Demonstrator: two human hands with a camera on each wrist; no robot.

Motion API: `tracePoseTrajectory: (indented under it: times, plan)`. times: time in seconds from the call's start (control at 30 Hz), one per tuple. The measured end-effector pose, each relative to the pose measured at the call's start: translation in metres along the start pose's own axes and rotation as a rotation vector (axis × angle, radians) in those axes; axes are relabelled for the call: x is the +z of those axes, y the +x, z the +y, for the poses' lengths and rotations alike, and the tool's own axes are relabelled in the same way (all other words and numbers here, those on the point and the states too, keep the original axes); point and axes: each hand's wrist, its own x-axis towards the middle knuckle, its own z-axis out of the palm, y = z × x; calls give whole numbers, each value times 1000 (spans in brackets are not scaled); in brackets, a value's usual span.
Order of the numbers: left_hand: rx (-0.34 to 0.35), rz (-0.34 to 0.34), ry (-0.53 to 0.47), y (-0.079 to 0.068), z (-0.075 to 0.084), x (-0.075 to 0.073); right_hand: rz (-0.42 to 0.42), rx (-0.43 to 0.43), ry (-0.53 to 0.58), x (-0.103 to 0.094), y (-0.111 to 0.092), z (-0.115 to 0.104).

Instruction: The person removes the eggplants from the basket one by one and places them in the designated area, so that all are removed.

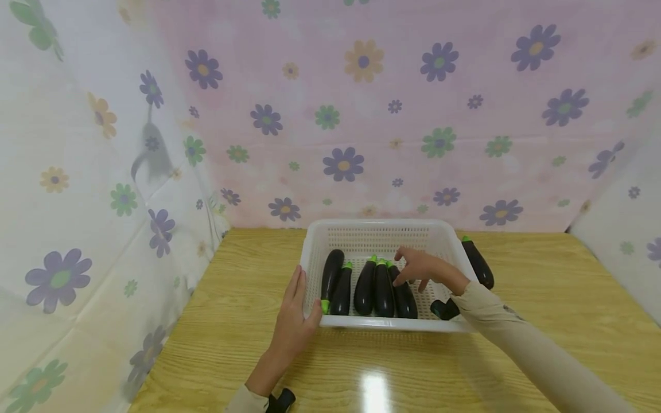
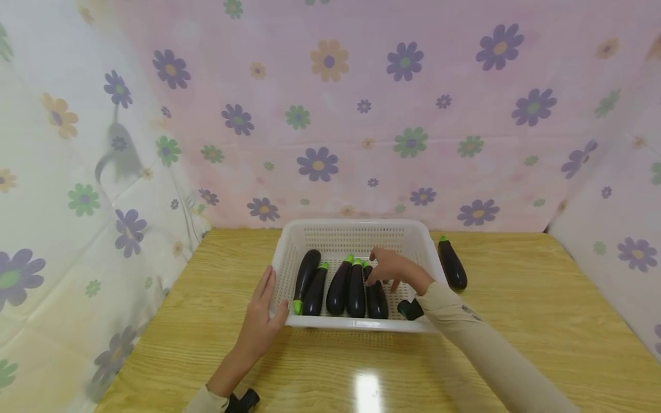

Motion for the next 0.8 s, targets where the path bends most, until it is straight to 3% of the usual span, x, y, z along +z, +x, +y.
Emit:
tracePoseTrajectory:
  times: [0.3,0.8]
  plan:
    - [1,-8,-7,0,-1,0,-26,49,48,11,6,-3]
    - [-9,-10,-25,0,-2,1,-36,80,-1,13,11,-3]
